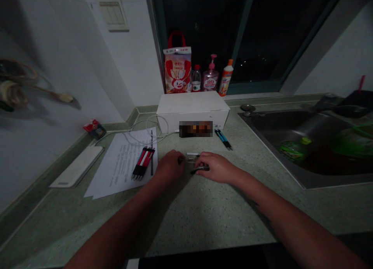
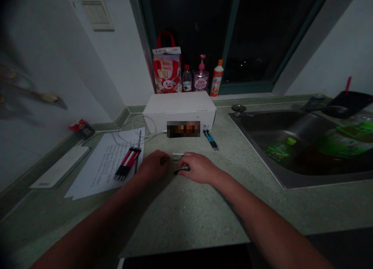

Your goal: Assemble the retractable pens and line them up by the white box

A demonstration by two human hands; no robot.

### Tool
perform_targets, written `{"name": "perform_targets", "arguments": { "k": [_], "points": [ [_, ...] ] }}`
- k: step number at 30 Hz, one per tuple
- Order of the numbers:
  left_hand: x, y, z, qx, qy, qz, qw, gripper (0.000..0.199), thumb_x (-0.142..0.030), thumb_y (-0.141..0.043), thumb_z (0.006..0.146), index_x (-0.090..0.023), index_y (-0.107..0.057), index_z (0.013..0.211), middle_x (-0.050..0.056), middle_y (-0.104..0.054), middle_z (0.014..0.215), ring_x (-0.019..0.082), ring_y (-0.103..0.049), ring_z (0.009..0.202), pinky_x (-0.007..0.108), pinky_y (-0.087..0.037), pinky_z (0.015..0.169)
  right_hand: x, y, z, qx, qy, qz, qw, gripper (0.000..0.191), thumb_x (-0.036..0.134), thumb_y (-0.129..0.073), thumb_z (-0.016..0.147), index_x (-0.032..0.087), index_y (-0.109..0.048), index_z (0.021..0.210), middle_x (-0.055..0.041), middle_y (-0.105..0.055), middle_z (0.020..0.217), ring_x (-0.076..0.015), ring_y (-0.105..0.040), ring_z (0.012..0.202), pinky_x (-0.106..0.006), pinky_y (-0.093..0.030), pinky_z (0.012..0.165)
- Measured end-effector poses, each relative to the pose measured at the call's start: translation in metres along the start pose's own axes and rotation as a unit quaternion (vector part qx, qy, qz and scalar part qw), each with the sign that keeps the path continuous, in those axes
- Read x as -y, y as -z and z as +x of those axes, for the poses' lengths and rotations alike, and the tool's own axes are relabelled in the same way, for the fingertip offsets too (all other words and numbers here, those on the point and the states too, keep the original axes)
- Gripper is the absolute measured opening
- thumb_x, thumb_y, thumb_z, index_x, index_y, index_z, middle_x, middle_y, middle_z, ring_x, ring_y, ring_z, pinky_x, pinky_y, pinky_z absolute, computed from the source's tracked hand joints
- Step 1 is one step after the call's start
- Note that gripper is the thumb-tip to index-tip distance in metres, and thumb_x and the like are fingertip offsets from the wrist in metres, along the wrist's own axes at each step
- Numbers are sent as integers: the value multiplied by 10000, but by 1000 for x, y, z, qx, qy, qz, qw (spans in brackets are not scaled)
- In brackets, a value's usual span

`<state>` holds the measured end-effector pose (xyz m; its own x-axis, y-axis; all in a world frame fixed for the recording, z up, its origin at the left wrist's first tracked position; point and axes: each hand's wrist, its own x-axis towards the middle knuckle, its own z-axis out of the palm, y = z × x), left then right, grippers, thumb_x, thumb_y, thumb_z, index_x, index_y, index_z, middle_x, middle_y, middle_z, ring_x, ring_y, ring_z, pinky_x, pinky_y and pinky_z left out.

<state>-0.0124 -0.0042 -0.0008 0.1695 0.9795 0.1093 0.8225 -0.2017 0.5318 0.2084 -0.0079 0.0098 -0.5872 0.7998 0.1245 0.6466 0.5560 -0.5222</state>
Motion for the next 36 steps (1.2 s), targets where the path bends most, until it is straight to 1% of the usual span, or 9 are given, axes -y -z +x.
{"name": "perform_targets", "arguments": {
  "k": [4,10,13,17,22,26,32,34,36],
  "points": [
    [-1,2,-1,4,12,5,1000,193,-155,-620,839,-207,-750,971,105,-730,977,255,-677,882,343,-487,773,0,1,-1,3,-1,-3,1000,134,183,-790,842,222,-727,953,-31,-665,906,-192,-631,839,-313,-466,731],
    [-1,3,0,-4,-2,21,1000,112,-177,-630,868,-208,-737,851,110,-726,950,264,-675,911,344,-489,791,2,-1,1,15,0,-22,1000,92,165,-777,850,220,-731,909,-37,-670,906,-204,-642,873,-313,-460,754],
    [-4,3,2,-18,9,-48,999,113,-216,-627,882,-208,-739,880,78,-743,908,240,-681,863,337,-501,791,1,0,2,-25,-13,-36,999,88,173,-754,873,207,-720,948,-43,-676,916,-197,-643,863,-306,-449,755],
    [-8,1,2,6,26,-190,981,126,-283,-640,880,-207,-734,913,36,-770,858,206,-699,805,316,-527,775,-2,1,3,-92,-38,-38,994,103,174,-736,893,194,-687,982,-51,-697,923,-201,-646,857,-310,-438,756],
    [-9,-4,2,12,19,-284,958,104,-277,-676,829,-201,-726,881,38,-788,867,203,-725,808,318,-556,781,-2,1,2,-116,-24,-30,993,112,165,-735,893,208,-658,963,-47,-703,933,-200,-647,860,-309,-439,764],
    [-9,-6,2,17,27,-319,947,95,-264,-701,812,-198,-728,875,38,-794,861,205,-741,820,325,-575,793,-1,3,2,-125,-22,-29,992,109,173,-734,902,211,-649,957,-48,-695,945,-198,-645,861,-304,-436,746],
    [-7,-9,2,12,23,-329,944,94,-250,-700,819,-193,-746,879,50,-801,877,202,-744,821,327,-579,792,1,3,2,-128,-27,-16,991,92,196,-745,902,205,-675,961,-55,-712,955,-202,-665,879,-308,-452,757],
    [-5,-10,1,3,10,-321,947,108,-258,-695,825,-194,-753,890,55,-801,881,207,-743,821,337,-580,795,2,3,3,-121,-43,-1,992,40,220,-699,940,212,-693,979,-56,-736,953,-205,-680,879,-313,-461,766],
    [-4,-11,1,-5,-2,-310,951,116,-270,-694,828,-199,-758,893,54,-796,867,210,-738,805,342,-580,784,3,2,3,-110,-53,20,992,92,225,-616,988,224,-708,995,-53,-757,948,-203,-695,884,-319,-471,786]
  ]
}}
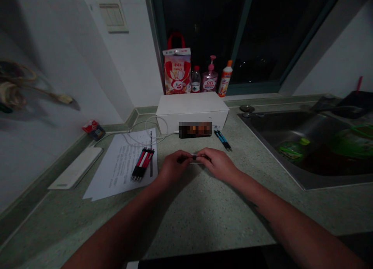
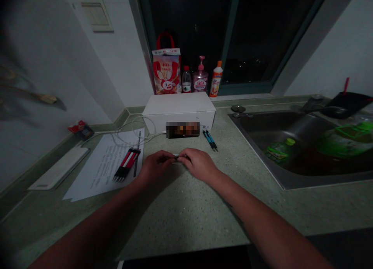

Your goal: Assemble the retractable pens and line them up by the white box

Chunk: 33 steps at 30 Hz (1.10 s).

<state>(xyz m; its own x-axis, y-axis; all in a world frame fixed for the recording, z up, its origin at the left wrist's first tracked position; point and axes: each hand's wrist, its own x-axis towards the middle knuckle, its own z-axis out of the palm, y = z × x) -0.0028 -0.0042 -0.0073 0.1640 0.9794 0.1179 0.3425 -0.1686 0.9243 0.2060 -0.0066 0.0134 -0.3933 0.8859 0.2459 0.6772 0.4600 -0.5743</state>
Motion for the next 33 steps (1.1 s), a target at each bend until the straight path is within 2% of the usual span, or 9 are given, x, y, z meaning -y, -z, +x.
{"name": "perform_targets", "arguments": {
  "k": [5,11,15,18,20,25,28,30,33],
  "points": [
    [-4,-1,0,-19,-2,0,1000,123,-297,-704,819,-198,-759,866,49,-784,834,211,-734,788,334,-576,764,0,-1,-1,7,-24,48,999,204,255,-671,943,223,-667,1144,-44,-760,950,-199,-695,839,-306,-472,740],
    [-8,-1,-2,-21,-13,-19,1000,147,-327,-700,824,-207,-765,879,40,-790,849,205,-735,808,334,-577,799,-3,-1,1,11,-15,42,999,154,279,-564,1014,211,-688,953,-39,-731,861,-185,-658,781,-303,-443,723],
    [-10,0,-2,-28,-6,-19,999,141,-322,-698,821,-203,-761,863,44,-790,843,205,-732,793,334,-572,787,-5,-3,1,-14,-20,56,998,199,267,-708,922,216,-677,1112,-37,-729,932,-177,-648,771,-288,-446,699],
    [-12,1,-2,-29,-2,-23,999,129,-309,-696,819,-203,-761,854,46,-794,854,205,-734,805,333,-574,795,-5,-3,1,-5,-16,43,999,85,263,-638,971,209,-689,1012,-41,-726,891,-186,-652,788,-299,-446,717],
    [-12,1,-2,-31,-2,-17,999,127,-306,-698,818,-204,-764,856,44,-796,850,203,-733,802,331,-576,791,-4,-2,1,9,-9,35,999,163,282,-569,1017,212,-701,953,-49,-734,894,-194,-666,827,-311,-451,750],
    [-13,0,-2,-26,4,-15,1000,140,-324,-702,822,-204,-765,858,47,-803,859,211,-737,813,342,-581,802,-2,1,1,-3,-24,42,999,216,272,-717,916,223,-685,1124,-39,-741,958,-178,-659,786,-292,-454,708],
    [-14,0,-2,-27,7,-16,1000,138,-311,-699,826,-197,-767,867,56,-805,875,218,-739,829,354,-577,817,-2,2,1,2,-16,32,999,100,268,-625,978,209,-700,1010,-42,-741,906,-183,-656,789,-301,-450,715],
    [-13,0,-2,-26,7,-16,1000,133,-302,-699,832,-197,-769,874,57,-805,885,217,-740,839,354,-576,825,-1,2,1,8,-7,25,1000,185,286,-553,1022,208,-711,966,-54,-746,918,-190,-665,823,-315,-457,749],
    [-13,1,-2,-28,14,-13,999,123,-294,-702,835,-198,-768,874,51,-803,876,210,-741,832,345,-577,819,0,2,1,2,-15,29,999,155,291,-658,960,221,-700,1091,-52,-748,985,-181,-663,808,-306,-464,739]
  ]
}}
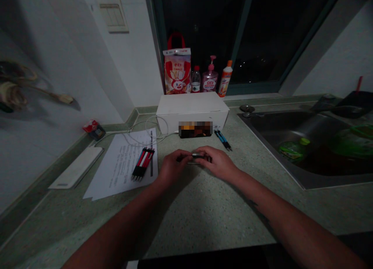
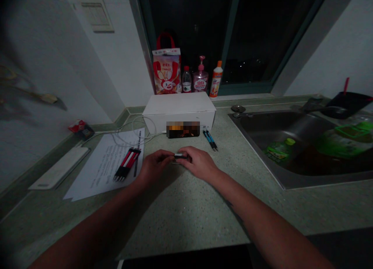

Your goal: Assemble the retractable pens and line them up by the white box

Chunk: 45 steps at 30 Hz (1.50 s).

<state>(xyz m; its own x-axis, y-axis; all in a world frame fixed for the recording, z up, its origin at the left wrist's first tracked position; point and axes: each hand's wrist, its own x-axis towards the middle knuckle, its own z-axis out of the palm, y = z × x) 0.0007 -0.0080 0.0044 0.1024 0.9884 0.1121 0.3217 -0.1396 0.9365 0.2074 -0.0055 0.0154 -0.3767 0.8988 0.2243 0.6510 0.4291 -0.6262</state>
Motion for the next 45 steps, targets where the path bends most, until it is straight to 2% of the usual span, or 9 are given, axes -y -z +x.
{"name": "perform_targets", "arguments": {
  "k": [2,7,14,18,21,23,31,38,45],
  "points": [
    [0,0,0,-3,5,1,1000,121,-293,-705,832,-198,-767,874,50,-803,873,209,-741,827,338,-577,808,0,-1,0,-2,-12,2,1000,236,254,-727,897,222,-678,1125,-40,-742,968,-172,-653,773,-290,-454,704],
    [-3,2,0,4,9,4,1000,119,-296,-710,815,-200,-767,856,47,-806,872,216,-740,841,335,-569,812,-1,-1,-1,4,-2,-9,1000,91,245,-626,975,207,-684,1035,-42,-745,928,-189,-671,827,-296,-445,738],
    [4,0,0,23,-3,42,999,114,-282,-693,837,-204,-768,875,32,-791,842,197,-715,784,318,-553,769,1,4,1,43,-7,-65,997,291,295,-490,1059,199,-708,892,-57,-735,868,-198,-663,820,-306,-423,739],
    [6,-3,-4,100,-74,157,980,102,-206,-691,824,-208,-782,871,43,-769,864,204,-680,820,320,-525,786,-2,3,2,28,-5,-78,997,180,274,-573,1018,203,-719,939,-49,-727,931,-190,-656,851,-294,-415,746],
    [5,-6,-9,162,-152,233,947,108,-152,-697,810,-205,-781,851,66,-750,882,237,-662,903,352,-503,853,-4,1,1,55,-3,-99,994,86,190,-633,951,204,-717,939,-30,-706,921,-168,-643,811,-277,-409,728],
    [5,-7,-10,184,-174,256,933,95,-168,-702,825,-211,-776,866,70,-744,895,249,-654,925,371,-497,881,-5,-1,0,81,5,-125,989,102,151,-632,927,205,-718,940,-36,-698,949,-173,-646,829,-276,-408,727],
    [14,-1,3,76,-136,314,937,150,-199,-632,902,-203,-777,940,87,-723,957,255,-633,975,376,-482,893,-7,-3,0,98,2,-176,979,118,169,-604,947,211,-711,923,-53,-681,958,-190,-654,850,-279,-412,711],
    [18,-3,10,71,-107,322,938,171,-175,-628,896,-212,-795,908,82,-723,929,238,-620,936,358,-478,871,-5,-2,0,98,-5,-191,977,103,149,-616,914,209,-699,900,-61,-685,942,-187,-649,793,-283,-406,673],
    [11,5,12,69,-89,318,941,149,-160,-676,868,-220,-808,833,95,-724,881,256,-622,924,374,-483,872,-18,0,-1,91,-3,-201,975,104,142,-610,890,205,-693,887,-65,-689,933,-192,-641,780,-291,-400,661]
  ]
}}
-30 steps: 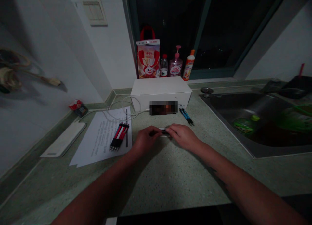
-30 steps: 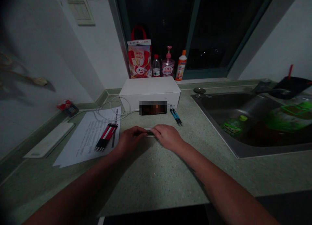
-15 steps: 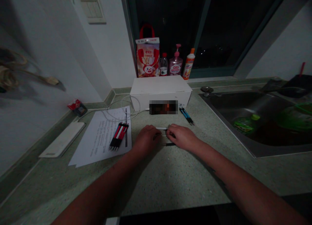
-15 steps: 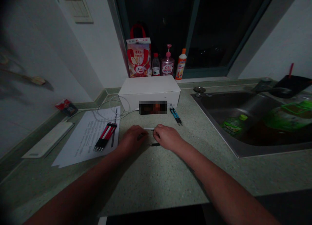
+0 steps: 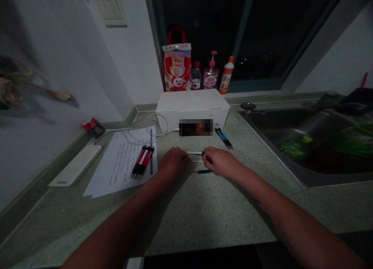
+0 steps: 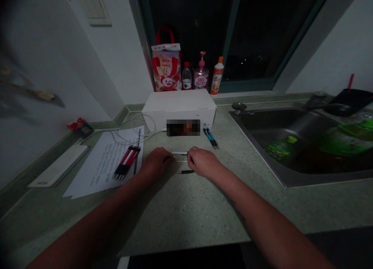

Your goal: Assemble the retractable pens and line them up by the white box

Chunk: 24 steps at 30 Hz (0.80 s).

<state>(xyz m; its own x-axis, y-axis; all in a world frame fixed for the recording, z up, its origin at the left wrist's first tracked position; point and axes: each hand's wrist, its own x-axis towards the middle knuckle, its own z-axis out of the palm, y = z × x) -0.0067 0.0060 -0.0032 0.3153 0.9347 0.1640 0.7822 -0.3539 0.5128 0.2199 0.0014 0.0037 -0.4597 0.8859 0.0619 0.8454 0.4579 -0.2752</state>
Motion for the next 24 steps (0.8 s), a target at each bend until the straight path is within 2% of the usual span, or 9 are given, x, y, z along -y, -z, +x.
{"name": "perform_targets", "arguments": {
  "k": [10,19,22,24],
  "points": [
    [-5,7,-3,33,-6,46,998,177,-133,-637,885,-202,-799,870,98,-721,914,276,-630,942,384,-477,858,2,2,1,7,-4,-2,1000,106,144,-600,900,189,-697,905,-71,-683,928,-188,-625,779,-292,-387,659],
    [-10,-6,-6,31,-40,53,997,178,-147,-622,912,-195,-790,879,93,-712,904,256,-633,932,352,-469,846,9,0,1,11,13,8,1000,92,153,-619,913,193,-701,913,-63,-689,953,-187,-644,801,-291,-397,673],
    [-11,-3,-6,28,-29,68,997,154,-165,-632,926,-190,-784,918,85,-719,943,247,-630,971,345,-473,865,10,2,1,15,7,11,1000,84,180,-635,933,196,-715,951,-53,-688,981,-182,-657,831,-281,-419,703],
    [-9,0,-4,12,-12,73,997,153,-179,-635,938,-197,-784,966,78,-724,979,243,-627,999,345,-475,880,10,3,2,-6,1,15,1000,116,234,-638,965,201,-724,1035,-58,-688,1044,-189,-669,894,-278,-444,750]
  ]
}}
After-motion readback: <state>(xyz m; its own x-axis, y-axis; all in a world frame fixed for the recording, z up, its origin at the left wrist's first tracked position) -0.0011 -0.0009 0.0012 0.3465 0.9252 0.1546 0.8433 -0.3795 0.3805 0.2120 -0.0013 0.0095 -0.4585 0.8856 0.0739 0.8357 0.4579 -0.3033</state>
